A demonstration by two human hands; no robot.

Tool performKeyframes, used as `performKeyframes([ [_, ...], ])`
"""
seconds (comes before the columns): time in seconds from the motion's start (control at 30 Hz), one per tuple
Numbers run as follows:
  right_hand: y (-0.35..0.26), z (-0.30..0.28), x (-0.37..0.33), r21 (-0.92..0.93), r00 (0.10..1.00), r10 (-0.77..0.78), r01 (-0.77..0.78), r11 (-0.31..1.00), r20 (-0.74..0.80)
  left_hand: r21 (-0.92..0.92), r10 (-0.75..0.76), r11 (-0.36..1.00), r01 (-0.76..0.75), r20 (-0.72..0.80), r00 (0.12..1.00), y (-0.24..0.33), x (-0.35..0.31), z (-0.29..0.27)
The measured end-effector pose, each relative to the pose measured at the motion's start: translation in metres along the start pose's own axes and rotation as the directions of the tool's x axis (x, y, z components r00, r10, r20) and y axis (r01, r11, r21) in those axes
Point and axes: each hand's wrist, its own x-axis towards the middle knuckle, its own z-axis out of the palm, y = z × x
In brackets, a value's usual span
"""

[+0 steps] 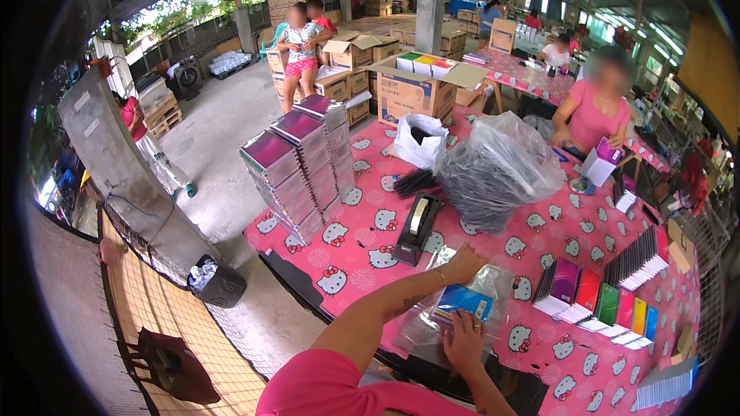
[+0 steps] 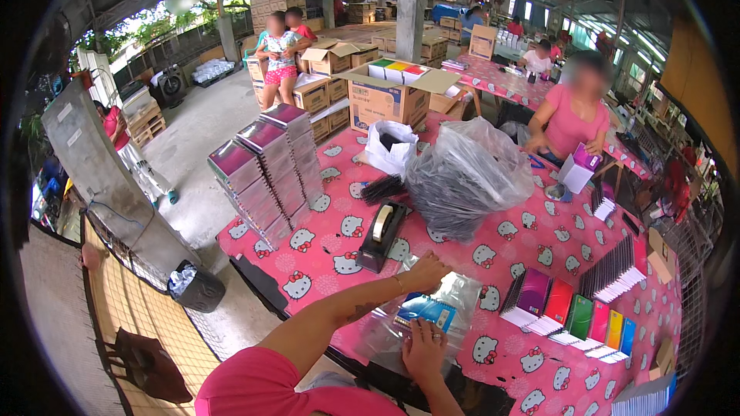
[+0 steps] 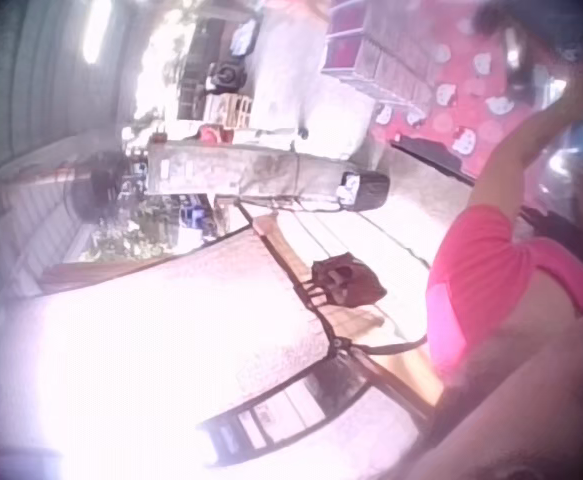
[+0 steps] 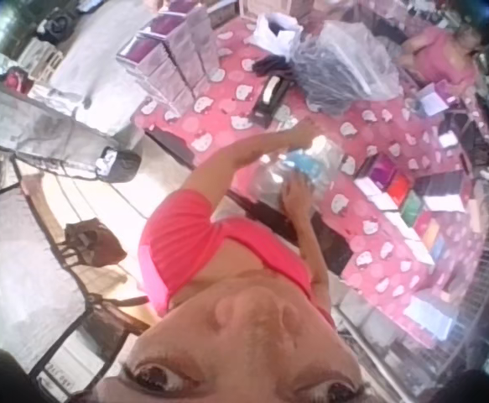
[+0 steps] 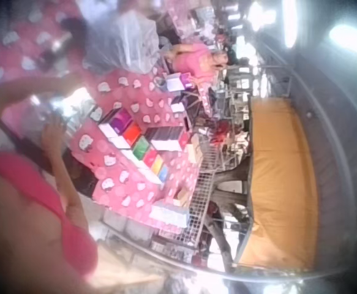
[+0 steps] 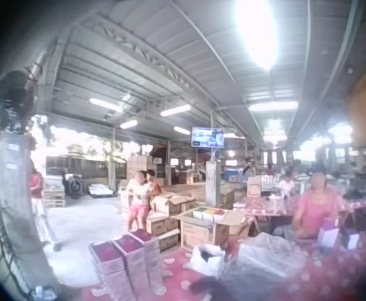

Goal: The person repeatedly picks up small spiral-bound notebooks from a table, places them into clear plastic bags, and seals the bags using a handheld heat sealer. The person stacks the packaged notebooks on the table.

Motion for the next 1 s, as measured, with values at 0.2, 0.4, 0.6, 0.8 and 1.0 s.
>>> performKeyframes([
  [0.2, -0.001, -0.003, -0.002, 0.01, 1.0, -0.031, 0.031, 0.999, 0.003, 0.114, 0.017, 0.993, 0.013, -0.253, 0.967, 0.003, -0.006, 0.009],
  [0.4, 0.007, -0.002, -0.006, 0.012, 0.999, -0.036, 0.036, 0.999, 0.0, -0.004, -0.083, 0.996, 0.084, 0.144, 0.986, 0.019, 0.002, -0.016],
  [0.6, 0.007, 0.002, -0.005, 0.026, 0.998, -0.059, 0.059, 0.998, 0.007, 0.037, 0.021, 0.999, -0.017, -0.125, 0.992, 0.018, -0.015, -0.022],
  [0.8, 0.001, 0.002, -0.004, 0.031, 0.999, -0.028, 0.028, 0.999, 0.025, -0.113, 0.124, 0.986, -0.12, 0.023, 0.992, 0.054, -0.071, -0.049],
  [1.0, 0.006, 0.018, -0.018, -0.053, 0.996, -0.073, 0.075, 0.996, 0.048, -0.259, -0.113, 0.964, 0.058, -0.205, 0.972, 0.103, -0.113, -0.029],
])
